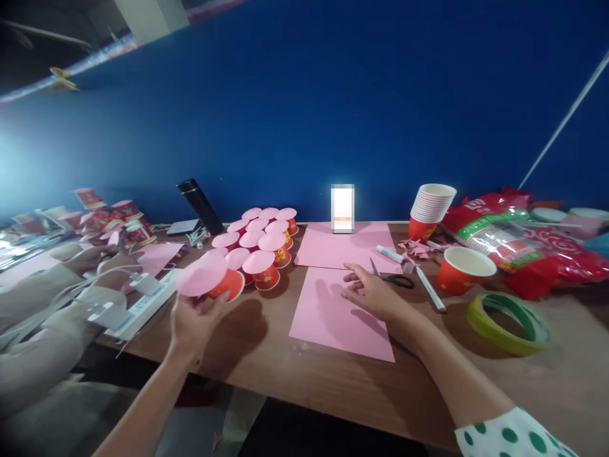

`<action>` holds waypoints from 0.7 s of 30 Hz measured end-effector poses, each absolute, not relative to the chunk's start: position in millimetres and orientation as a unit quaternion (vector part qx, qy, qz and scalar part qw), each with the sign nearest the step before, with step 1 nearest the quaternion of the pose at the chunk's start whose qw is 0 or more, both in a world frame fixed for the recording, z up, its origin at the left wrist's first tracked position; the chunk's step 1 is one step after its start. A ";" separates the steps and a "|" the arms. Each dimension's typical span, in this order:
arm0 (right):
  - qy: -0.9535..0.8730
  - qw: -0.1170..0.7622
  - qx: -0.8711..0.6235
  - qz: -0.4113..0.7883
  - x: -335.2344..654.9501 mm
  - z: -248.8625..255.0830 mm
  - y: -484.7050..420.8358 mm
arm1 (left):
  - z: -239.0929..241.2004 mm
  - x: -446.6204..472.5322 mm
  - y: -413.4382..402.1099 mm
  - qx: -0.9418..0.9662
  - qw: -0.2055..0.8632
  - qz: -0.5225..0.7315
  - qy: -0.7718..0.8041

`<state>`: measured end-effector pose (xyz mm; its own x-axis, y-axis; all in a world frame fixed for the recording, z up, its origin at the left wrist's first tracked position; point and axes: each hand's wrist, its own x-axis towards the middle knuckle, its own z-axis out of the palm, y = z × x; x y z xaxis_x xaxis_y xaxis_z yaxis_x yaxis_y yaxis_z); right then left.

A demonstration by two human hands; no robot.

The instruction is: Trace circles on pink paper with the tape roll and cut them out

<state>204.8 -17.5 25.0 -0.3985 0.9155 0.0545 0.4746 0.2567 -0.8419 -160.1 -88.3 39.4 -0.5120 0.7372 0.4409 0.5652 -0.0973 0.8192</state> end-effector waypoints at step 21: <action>-0.751 0.284 -0.452 0.387 198.4 35.8 -28.0 | 5.5 -254.4 -71.1 0.429 -0.008 0.398 0.811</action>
<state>198.4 -28.0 35.8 -0.4297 0.8997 0.0771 0.4590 0.2912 -0.8394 -254.4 -71.1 5.5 -0.6317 0.6893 0.3547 0.7023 0.3153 0.6382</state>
